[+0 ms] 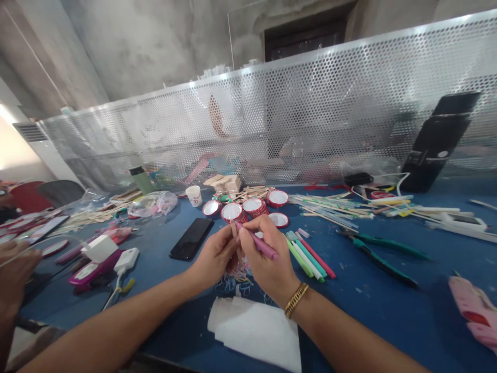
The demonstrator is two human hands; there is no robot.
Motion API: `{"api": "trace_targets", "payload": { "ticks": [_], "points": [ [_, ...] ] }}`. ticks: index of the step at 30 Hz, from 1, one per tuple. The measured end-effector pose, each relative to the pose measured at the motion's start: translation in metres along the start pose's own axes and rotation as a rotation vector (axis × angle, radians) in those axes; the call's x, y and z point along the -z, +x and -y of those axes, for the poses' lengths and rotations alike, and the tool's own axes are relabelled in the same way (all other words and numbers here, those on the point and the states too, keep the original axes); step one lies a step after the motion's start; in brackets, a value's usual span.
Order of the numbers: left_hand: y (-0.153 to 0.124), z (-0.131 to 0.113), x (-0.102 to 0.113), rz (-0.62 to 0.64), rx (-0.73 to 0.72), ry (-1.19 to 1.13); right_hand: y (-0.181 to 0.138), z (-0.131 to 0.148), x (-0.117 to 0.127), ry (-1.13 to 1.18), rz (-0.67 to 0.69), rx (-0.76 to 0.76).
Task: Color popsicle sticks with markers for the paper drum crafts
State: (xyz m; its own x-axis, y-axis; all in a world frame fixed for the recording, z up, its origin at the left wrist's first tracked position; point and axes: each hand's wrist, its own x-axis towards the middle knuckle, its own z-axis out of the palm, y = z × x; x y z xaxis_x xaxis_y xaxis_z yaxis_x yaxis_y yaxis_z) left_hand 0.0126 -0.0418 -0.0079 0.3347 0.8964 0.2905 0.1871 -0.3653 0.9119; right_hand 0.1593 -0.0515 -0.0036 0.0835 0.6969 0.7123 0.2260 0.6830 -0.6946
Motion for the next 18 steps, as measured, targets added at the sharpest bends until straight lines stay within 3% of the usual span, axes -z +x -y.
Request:
{"api": "trace_targets", "payload": {
  "ticks": [18],
  "points": [
    [-0.0002, -0.0055, 0.0025, -0.003, -0.046, 0.114, -0.0004, 0.0025, -0.0002, -0.014, 0.008, 0.047]
  ]
}}
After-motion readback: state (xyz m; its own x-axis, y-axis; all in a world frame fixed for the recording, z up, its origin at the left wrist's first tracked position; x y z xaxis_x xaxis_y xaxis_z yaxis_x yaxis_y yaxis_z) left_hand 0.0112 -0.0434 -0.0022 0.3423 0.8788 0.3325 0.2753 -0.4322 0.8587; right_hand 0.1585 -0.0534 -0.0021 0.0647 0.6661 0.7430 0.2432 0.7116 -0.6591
